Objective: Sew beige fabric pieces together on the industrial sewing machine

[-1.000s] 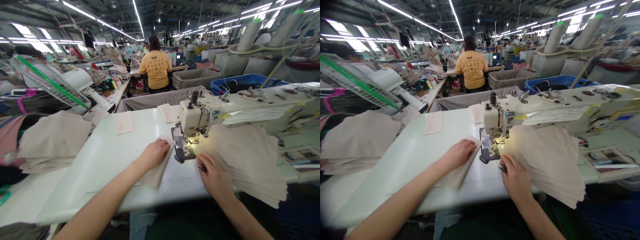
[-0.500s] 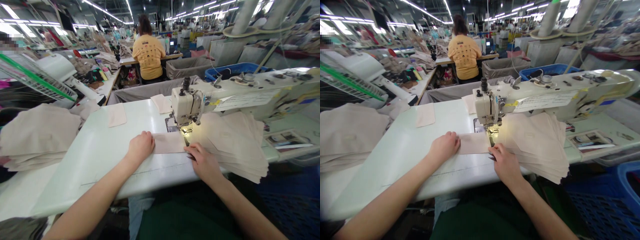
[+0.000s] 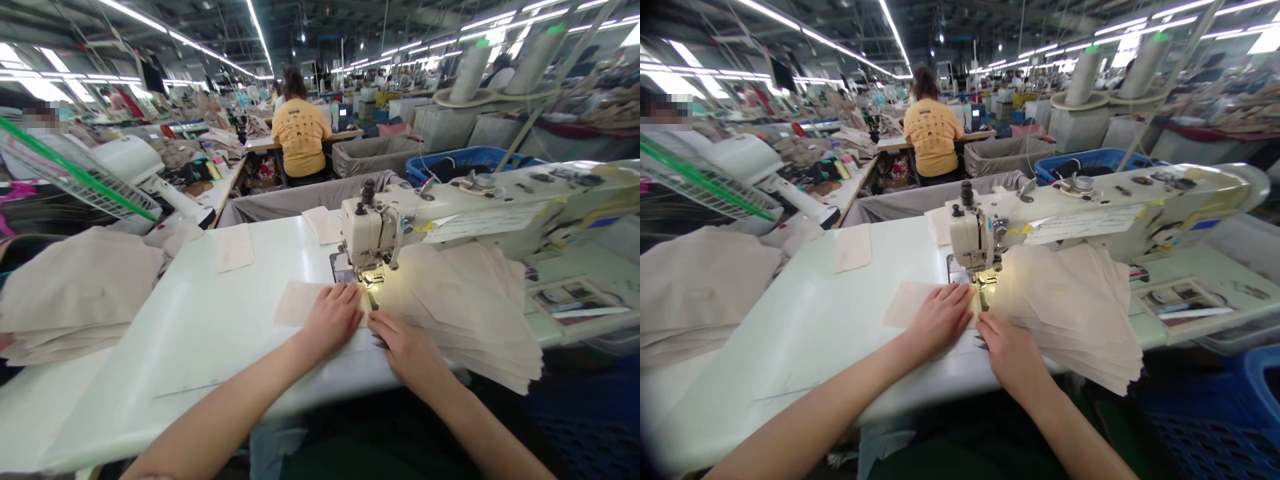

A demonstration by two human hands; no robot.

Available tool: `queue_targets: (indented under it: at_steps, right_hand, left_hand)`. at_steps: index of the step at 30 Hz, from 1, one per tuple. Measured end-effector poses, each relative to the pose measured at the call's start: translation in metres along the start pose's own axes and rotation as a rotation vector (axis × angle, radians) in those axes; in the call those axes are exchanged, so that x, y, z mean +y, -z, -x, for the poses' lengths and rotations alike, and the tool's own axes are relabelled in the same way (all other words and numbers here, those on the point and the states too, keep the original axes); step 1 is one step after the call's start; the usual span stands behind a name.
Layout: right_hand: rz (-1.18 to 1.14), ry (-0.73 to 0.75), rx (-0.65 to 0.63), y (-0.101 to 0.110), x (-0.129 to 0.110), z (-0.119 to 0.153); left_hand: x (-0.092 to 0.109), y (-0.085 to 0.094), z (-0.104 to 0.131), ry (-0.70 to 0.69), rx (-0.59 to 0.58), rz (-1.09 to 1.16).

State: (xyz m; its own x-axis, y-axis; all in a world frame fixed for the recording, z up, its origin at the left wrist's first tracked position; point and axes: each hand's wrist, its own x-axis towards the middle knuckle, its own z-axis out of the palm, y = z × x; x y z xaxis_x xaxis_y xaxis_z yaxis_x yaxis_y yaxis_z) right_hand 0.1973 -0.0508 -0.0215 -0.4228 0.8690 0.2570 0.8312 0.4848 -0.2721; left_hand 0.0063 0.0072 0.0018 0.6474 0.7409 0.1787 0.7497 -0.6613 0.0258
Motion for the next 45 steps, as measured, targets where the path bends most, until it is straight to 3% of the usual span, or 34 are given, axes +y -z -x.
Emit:
queue_targets:
  at_steps: [11, 45]
  right_hand:
    - [-0.001, -0.074, -0.112, 0.009, 0.001, -0.014]
    - [0.028, -0.109, -0.18, 0.012, 0.004, -0.022]
  left_hand:
    - [0.006, 0.005, -0.024, 0.097, -0.035, -0.115]
    - [0.006, -0.002, -0.022, 0.092, -0.023, -0.165]
